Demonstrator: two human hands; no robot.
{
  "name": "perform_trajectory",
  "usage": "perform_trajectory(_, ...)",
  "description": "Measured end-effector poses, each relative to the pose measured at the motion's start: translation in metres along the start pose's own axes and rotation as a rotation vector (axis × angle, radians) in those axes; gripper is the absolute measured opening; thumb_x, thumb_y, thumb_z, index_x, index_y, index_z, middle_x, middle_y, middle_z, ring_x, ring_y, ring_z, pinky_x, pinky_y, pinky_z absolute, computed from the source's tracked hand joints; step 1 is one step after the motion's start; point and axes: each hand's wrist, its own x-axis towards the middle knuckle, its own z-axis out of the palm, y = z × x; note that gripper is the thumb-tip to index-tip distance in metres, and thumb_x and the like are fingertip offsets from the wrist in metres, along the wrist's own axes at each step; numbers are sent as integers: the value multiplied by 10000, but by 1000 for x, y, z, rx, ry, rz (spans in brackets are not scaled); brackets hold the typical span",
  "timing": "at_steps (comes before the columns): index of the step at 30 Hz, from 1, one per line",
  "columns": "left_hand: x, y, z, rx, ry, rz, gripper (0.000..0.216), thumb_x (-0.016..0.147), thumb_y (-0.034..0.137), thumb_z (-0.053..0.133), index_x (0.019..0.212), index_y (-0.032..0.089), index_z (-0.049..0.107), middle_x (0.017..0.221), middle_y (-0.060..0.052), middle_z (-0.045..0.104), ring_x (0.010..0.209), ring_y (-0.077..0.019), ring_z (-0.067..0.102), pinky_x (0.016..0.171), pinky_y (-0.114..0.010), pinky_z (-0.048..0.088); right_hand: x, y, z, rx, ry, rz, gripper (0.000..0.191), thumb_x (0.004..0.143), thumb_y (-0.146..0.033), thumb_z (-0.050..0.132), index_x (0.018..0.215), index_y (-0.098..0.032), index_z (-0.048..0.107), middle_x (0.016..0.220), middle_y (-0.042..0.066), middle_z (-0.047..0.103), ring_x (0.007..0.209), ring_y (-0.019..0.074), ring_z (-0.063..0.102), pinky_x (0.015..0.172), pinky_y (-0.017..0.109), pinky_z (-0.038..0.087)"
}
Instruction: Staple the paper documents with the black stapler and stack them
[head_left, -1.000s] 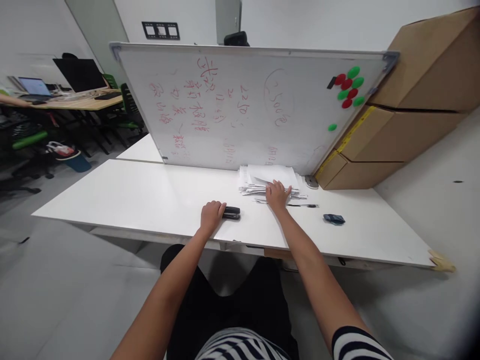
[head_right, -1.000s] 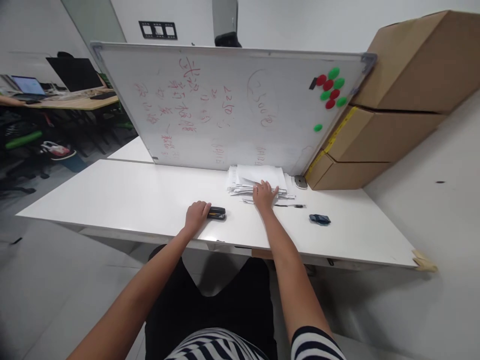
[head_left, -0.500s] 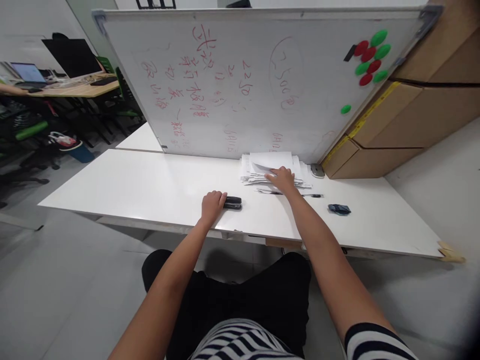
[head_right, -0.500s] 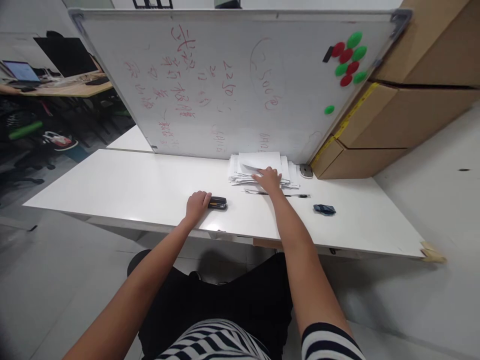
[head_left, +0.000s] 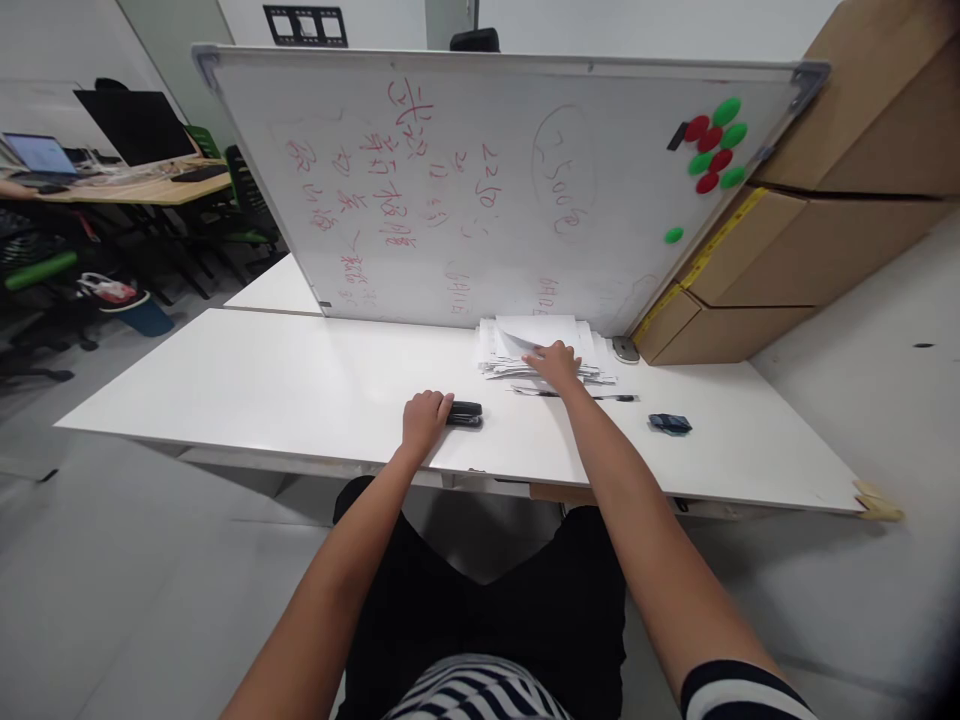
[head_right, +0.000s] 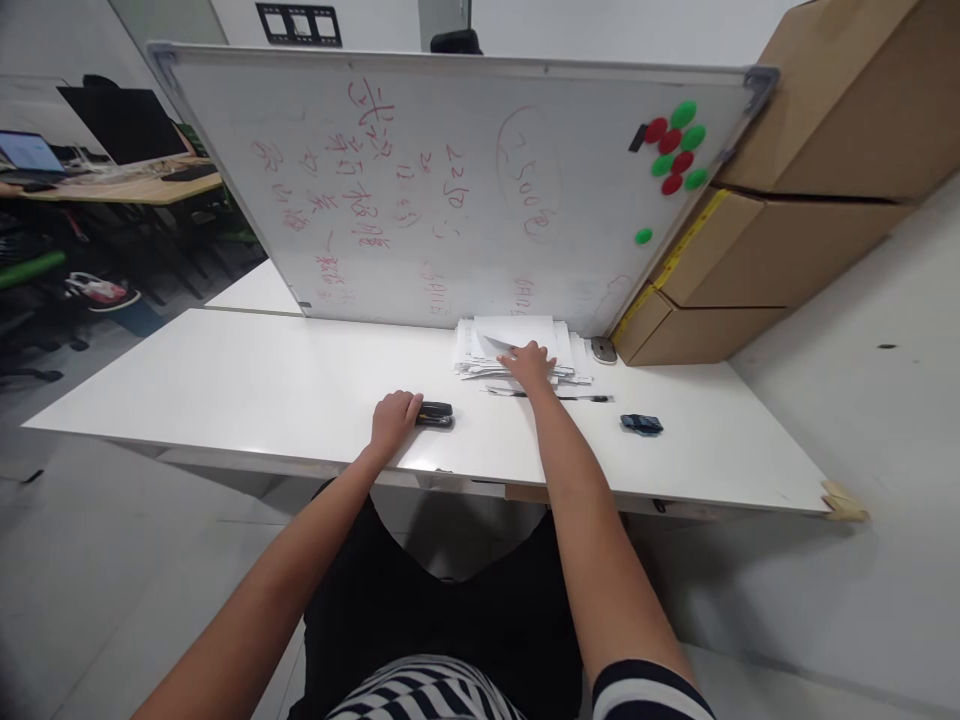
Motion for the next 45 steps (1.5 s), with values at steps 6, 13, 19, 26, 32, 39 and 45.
perform_trajectory(6,0,-1,1,12,1,1,408,991,412,294,749,209,552,763,-67,596,776,-209,540,668,-337,308,2,-8,5,27,44,80,411,844,-562,524,1034,-257,724,1173,125,540,1152,348,435,1004,611,249)
perform_trajectory(13,0,-2,1,7,11,-5,425,992,427,286,749,204,555,772,-61,599,762,-203,528,656,-329,288,-2,-8,17,-39,160,24,452,944,-484,379,983,-221,744,1087,163,583,1068,348,489,965,622,272)
perform_trajectory(19,0,-2,1,-5,4,4,449,996,436,261,736,204,544,763,-56,603,743,-192,526,643,-324,281,-8,-7,22,-84,212,-34,522,979,-440,276,975,-190,734,1041,178,621,1016,327,511,947,594,303)
perform_trajectory(26,0,-2,5,32,32,-6,441,995,439,277,748,203,556,778,-58,612,759,-195,535,654,-327,285,-11,-5,16,-127,230,-81,434,977,-380,334,964,-185,722,1067,162,625,1013,301,515,975,524,285)
perform_trajectory(32,-1,-3,5,21,35,-7,450,994,443,274,754,197,564,776,-57,611,745,-194,529,649,-320,278,-54,10,-9,-25,481,-271,412,982,-325,324,906,-148,688,964,129,684,935,253,570,1018,462,282)
perform_trajectory(39,-2,-5,6,-14,37,-7,478,986,471,264,782,187,591,795,-87,616,770,-220,538,671,-323,296,-207,42,-7,-21,438,-574,238,965,-285,448,937,-197,668,955,62,723,915,195,628,1005,377,320)
perform_trajectory(45,1,-7,9,-63,85,-17,454,981,450,263,849,183,606,854,-108,629,854,-246,550,736,-349,360,-259,43,26,65,371,-422,228,933,-344,504,983,-196,670,1092,96,698,1038,248,613,989,424,368)
